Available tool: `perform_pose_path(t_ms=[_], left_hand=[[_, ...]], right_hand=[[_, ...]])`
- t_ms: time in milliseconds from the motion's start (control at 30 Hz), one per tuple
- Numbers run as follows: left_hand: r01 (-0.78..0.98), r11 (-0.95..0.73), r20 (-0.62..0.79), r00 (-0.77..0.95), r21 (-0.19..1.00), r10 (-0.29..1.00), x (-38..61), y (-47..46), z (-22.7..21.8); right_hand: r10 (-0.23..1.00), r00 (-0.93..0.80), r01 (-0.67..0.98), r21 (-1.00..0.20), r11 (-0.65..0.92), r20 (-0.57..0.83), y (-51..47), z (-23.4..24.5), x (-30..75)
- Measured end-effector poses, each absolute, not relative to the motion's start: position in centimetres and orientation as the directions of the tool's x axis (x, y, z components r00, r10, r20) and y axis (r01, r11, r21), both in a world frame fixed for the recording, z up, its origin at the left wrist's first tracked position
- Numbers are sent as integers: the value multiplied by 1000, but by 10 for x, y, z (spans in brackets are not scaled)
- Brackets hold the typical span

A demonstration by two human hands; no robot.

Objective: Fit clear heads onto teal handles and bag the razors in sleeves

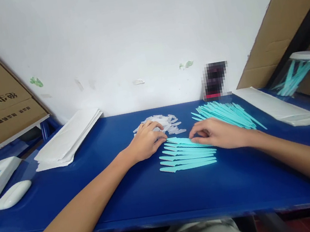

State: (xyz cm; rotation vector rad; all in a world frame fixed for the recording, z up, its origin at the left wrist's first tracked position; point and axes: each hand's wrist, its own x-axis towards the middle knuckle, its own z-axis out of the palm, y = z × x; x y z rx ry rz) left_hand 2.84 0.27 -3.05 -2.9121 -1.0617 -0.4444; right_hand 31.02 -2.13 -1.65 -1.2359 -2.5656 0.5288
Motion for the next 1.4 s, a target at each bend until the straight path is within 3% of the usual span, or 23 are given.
perform_pose_path(t_ms=[133, 333, 700, 867, 1067, 1233, 1400], left_hand=[[666, -726, 261, 680, 170, 685, 32, -1, -29], [688, -681, 264, 628, 250, 732, 35, -2, -31], [618, -786, 399, 715, 25, 574, 26, 2, -30], [622, -773, 339, 759, -126, 555, 11, 6, -20], [607, -785, 209, 790, -127, 577, 6, 4, -15], [615, -780, 185, 785, -121, 591, 7, 3, -13], [600, -773, 198, 799, -207, 567, 5, 1, -5]], right_hand=[[793, -606, 692, -445, 568, 69, -22, -17, 309], [807, -577, 724, -379, 577, 127, -21, -18, 308], [822, -564, 744, -381, 548, 82, -22, -18, 307], [817, -571, 737, -388, 554, 84, -23, -17, 308], [799, -597, 745, -318, 586, 75, -22, -17, 312], [800, -598, 735, -370, 568, 40, -21, -17, 312], [799, -601, 727, -398, 560, 27, -23, -17, 310]])
